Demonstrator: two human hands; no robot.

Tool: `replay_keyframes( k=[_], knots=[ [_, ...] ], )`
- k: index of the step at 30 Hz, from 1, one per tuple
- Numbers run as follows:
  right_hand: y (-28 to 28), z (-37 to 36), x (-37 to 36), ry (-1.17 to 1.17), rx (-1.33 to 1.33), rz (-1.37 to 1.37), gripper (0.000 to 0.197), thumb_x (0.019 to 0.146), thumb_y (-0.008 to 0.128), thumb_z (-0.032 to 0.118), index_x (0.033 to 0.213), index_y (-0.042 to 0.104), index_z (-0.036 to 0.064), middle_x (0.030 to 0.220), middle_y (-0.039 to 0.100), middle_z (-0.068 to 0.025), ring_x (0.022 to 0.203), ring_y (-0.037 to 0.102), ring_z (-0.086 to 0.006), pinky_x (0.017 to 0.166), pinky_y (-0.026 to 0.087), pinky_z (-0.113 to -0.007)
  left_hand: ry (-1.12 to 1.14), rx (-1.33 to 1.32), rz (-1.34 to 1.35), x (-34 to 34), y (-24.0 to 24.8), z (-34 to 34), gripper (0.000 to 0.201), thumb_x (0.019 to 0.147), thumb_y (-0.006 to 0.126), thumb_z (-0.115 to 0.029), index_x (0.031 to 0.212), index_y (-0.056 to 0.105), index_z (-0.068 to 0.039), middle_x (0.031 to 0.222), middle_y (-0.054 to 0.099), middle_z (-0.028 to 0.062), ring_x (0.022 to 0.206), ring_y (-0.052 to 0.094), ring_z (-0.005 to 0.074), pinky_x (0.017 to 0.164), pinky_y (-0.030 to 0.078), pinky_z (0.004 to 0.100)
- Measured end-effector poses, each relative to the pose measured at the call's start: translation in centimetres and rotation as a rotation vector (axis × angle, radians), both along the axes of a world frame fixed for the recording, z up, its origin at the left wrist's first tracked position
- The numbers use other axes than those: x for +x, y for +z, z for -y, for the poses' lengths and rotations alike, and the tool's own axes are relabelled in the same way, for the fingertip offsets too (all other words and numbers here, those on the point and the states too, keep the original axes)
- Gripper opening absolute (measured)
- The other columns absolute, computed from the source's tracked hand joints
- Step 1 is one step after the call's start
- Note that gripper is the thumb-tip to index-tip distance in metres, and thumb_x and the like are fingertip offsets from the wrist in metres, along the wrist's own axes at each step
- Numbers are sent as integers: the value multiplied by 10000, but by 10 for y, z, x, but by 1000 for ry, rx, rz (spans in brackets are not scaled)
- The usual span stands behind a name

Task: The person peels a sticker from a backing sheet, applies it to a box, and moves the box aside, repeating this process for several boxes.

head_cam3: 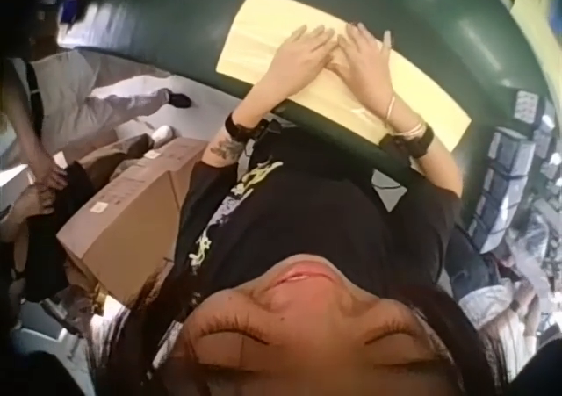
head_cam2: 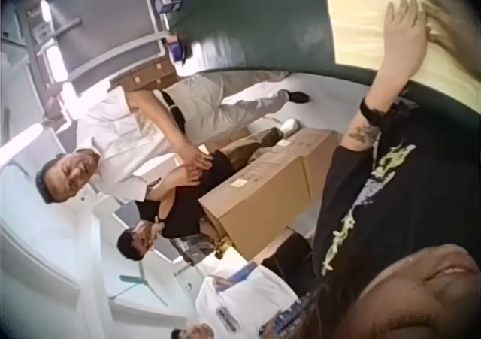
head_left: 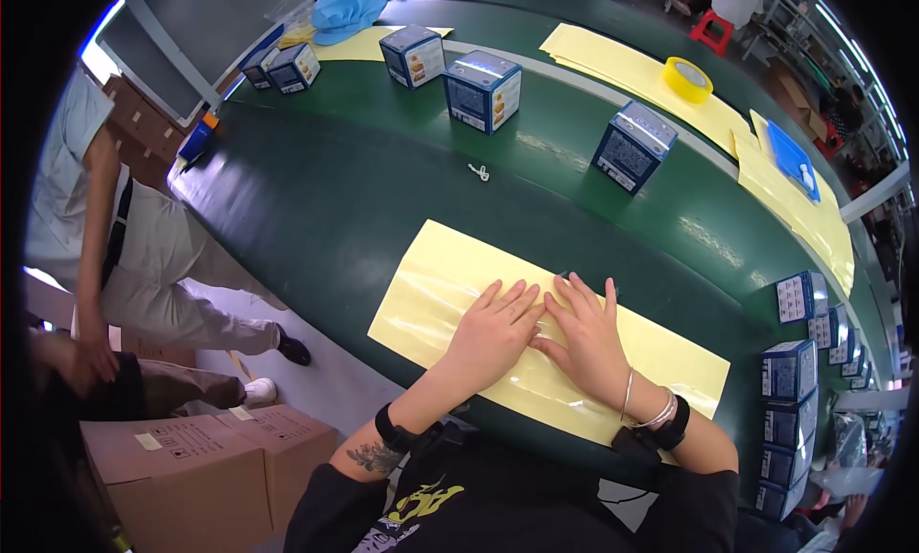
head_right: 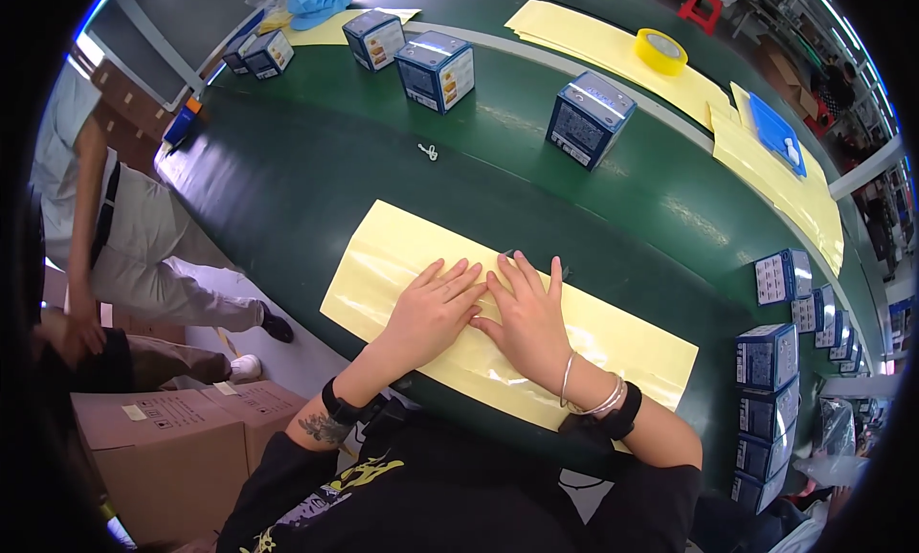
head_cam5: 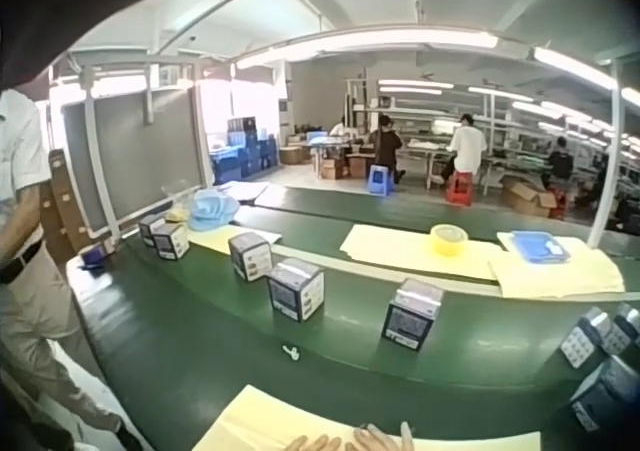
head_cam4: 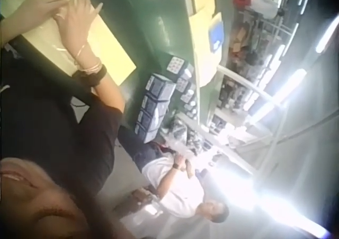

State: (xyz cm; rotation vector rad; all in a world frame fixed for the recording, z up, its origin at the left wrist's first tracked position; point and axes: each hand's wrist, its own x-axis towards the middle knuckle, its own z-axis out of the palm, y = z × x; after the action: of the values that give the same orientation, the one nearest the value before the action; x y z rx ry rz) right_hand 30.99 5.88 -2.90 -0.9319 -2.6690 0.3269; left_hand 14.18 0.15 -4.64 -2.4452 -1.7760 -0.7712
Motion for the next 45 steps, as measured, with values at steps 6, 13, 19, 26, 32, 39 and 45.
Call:
replay_keyframes(
  k=[6, 13, 19, 26, 32, 39, 45],
  knots=[
    [2, -9, -7, 43, 11, -110, 460, 743, 743, 274, 1099, 611, 13, 1247, 531, -162, 1236, 441, -344, 1074, 226, -582, 36, 72, -48, -3, -4, -1, 342, 759, 671, -176, 1080, 649, -61, 1138, 647, 93, 1098, 604, 229, 977, 440, 408],
    [-7, 6, 10, 72, 63, -133, 409, 729, 750, 240, 1066, 611, 55, 1179, 549, -152, 1171, 468, -365, 1045, 248, -595, 49, 217, 168, 9, -29, 10, 334, 752, 650, -179, 1062, 647, -56, 1049, 662, 105, 1032, 626, 256, 943, 469, 413],
    [-1, 12, 15, 58, 40, -55, 392, 823, 690, 203, 1151, 582, 18, 1249, 537, -189, 1221, 440, -374, 1082, 233, -543, 26, 281, 225, 16, -39, -1, 228, 752, 640, -203, 923, 663, -55, 959, 674, 128, 1023, 625, 273, 940, 466, 407],
    [2, 11, 12, 100, 104, -166, 346, 775, 723, 145, 1070, 608, 6, 1156, 569, -200, 1112, 487, -386, 990, 336, -506, -14, 285, 291, 18, -49, 5, 201, 742, 670, -183, 895, 665, -53, 921, 681, 106, 1013, 632, 233, 950, 468, 387],
    [6, 16, 17, 129, 143, -124, 344, 743, 741, 119, 1042, 620, 0, 1089, 586, -199, 996, 519, -384, 889, 403, -469, -12, 123, 235, 21, -46, 4, 193, 704, 702, -197, 879, 695, -118, 938, 673, 124, 890, 629, 286, 801, 494, 427],
    [13, 17, 22, 127, 71, -129, 346, 763, 732, 136, 1066, 634, 1, 1121, 587, -213, 1067, 509, -396, 914, 407, -456, -39, 194, 299, 27, -35, 13, 159, 730, 676, -165, 854, 653, -68, 943, 679, 100, 971, 641, 227, 899, 490, 368],
    [8, 6, 9, 159, 99, -119, 307, 727, 756, 210, 956, 668, 26, 1006, 622, -174, 1046, 540, -391, 937, 401, -534, 24, 275, 298, 18, -25, 18, 130, 688, 625, -137, 782, 596, -52, 843, 625, 135, 790, 607, 269, 743, 500, 361]
  ],
)
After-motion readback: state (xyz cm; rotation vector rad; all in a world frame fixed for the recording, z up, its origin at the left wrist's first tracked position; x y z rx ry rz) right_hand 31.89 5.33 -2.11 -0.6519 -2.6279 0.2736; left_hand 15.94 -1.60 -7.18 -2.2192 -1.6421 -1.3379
